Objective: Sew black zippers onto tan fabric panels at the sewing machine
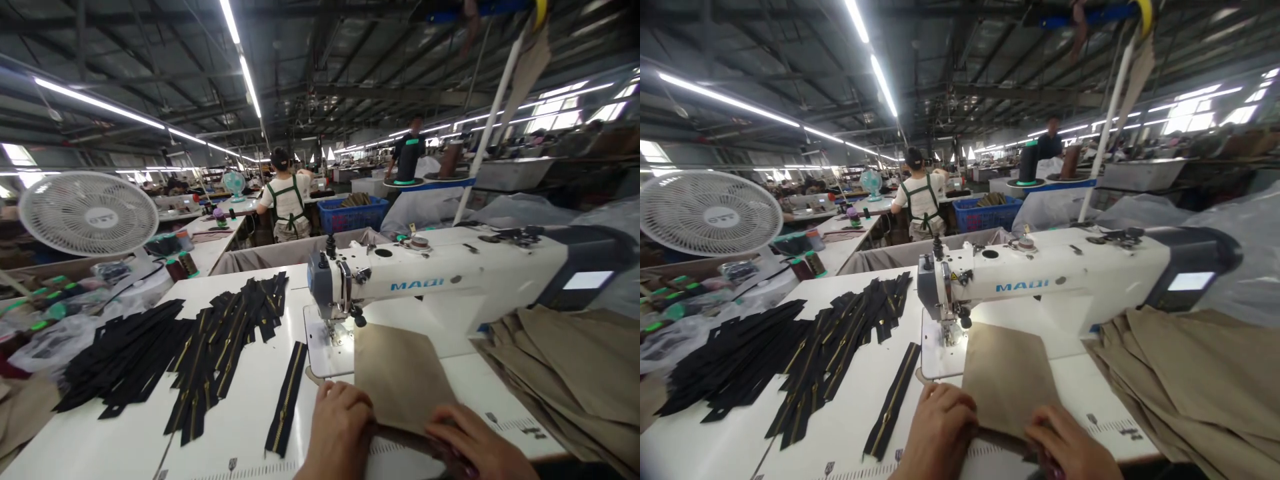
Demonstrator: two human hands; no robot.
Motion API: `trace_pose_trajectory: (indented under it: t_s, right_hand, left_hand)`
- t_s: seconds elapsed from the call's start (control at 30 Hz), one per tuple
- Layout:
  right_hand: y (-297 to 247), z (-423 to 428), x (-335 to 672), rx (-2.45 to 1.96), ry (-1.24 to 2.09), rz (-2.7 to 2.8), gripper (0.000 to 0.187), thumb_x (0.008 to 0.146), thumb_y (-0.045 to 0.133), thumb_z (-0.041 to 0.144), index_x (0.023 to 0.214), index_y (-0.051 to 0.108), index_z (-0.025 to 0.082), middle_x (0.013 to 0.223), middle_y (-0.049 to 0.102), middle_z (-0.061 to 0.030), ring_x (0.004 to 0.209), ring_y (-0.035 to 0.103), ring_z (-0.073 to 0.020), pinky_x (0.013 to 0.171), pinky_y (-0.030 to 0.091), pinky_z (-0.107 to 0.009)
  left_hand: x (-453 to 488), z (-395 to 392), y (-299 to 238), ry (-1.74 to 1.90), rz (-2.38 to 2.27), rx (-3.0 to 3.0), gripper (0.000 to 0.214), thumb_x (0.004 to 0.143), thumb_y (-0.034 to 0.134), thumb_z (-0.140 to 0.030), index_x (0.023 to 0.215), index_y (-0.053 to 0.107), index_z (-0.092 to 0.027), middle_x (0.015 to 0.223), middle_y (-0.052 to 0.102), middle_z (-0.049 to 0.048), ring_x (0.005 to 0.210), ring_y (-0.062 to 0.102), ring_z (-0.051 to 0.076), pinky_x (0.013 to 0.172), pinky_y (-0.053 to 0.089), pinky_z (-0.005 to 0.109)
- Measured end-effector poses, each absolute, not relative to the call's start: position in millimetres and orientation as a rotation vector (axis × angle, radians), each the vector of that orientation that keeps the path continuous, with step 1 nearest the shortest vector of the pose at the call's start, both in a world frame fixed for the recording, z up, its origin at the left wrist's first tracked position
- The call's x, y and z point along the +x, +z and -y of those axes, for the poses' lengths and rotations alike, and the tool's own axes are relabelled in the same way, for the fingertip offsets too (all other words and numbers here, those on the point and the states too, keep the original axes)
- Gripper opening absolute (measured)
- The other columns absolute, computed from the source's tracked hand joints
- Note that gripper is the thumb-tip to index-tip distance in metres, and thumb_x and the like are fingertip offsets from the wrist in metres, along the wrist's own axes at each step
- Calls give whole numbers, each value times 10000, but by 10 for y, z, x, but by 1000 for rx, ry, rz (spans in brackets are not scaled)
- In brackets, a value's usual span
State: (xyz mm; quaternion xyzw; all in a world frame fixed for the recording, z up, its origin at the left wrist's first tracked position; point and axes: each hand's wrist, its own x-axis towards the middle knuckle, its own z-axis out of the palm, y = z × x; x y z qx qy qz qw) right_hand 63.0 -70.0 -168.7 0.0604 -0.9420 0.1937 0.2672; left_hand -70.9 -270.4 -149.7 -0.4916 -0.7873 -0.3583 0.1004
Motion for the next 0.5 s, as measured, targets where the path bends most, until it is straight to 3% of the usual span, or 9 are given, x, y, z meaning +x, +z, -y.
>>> trace_pose_trajectory:
  t_s: [0.07, 0.27, 0.5]
  right_hand:
    - [-1660, 609, 704, -18, 565, 2536, 166, 822, 500, 205, 818, 661, 246, 844, 624, -39, 733, 637, -169, 599, 524, -203]
    - [-1514, 632, 829, -304, 803, 2563, 182, 834, 559, 321, 700, 600, 206, 768, 577, -31, 627, 572, -158, 542, 478, -240]
    - [-1507, 716, 935, -433, 896, 2458, 233, 885, 491, 347, 744, 640, 234, 879, 578, -36, 708, 598, -147, 537, 474, -204]
  left_hand:
    - [-698, 2716, -1353, -1074, 2468, -1347, 165, 670, 705, -50, 669, 617, -190, 823, 662, -2, 816, 579, 199, 767, 368, 358]
    - [-754, 2709, -1100, -962, 2762, -1305, 119, 734, 699, -142, 669, 615, -196, 828, 626, 8, 845, 543, 224, 773, 339, 377]
    - [-812, 2711, -1118, -853, 2777, -1384, 102, 830, 608, -201, 731, 628, -208, 862, 623, 16, 851, 545, 228, 770, 338, 386]
